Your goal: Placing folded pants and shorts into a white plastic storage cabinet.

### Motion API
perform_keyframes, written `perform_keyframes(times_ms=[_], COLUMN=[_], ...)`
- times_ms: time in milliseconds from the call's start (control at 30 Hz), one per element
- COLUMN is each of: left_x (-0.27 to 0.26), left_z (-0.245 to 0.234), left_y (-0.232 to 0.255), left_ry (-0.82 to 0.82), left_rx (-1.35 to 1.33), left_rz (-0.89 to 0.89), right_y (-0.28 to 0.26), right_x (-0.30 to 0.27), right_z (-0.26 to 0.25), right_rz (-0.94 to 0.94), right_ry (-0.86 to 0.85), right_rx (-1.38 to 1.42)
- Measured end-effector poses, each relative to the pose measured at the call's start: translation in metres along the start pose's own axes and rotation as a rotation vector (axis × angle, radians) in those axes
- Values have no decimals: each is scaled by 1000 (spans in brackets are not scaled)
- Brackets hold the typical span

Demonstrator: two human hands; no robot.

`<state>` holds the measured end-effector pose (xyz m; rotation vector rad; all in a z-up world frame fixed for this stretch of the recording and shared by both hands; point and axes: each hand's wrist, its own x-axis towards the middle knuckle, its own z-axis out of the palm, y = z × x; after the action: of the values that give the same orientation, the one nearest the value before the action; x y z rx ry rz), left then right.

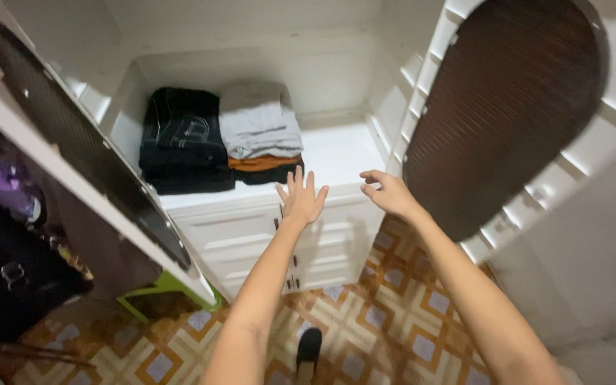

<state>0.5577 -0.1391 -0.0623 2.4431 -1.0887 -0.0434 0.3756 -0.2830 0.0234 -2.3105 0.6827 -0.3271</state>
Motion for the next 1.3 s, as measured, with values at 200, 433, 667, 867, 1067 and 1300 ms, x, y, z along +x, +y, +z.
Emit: perform_keyframes(times_ms=[200,433,667,867,1067,1300], left_x=[-54,-91,-90,-100,-122,-167], left_z=[9,-11,-8,-5,1,-8], left_y=[25,62,85,95,106,135], left_ry=[-31,-198,-374,-540,-676,-816], left_rx=[-64,-46,-19,-40,-42,-18], left_rz=[68,111,239,322,448,613], right_y=[-5,1,-18,-25,-44,-41], right_x=[-70,-123,-158,-185,-235,-316], right_z=[-9,-8,-15,-7,0,11], right_rz=[40,4,223,270,406,409], right_ry=[10,93,158,276,427,580], right_rx=[-26,-36,-34,-4,73,-18])
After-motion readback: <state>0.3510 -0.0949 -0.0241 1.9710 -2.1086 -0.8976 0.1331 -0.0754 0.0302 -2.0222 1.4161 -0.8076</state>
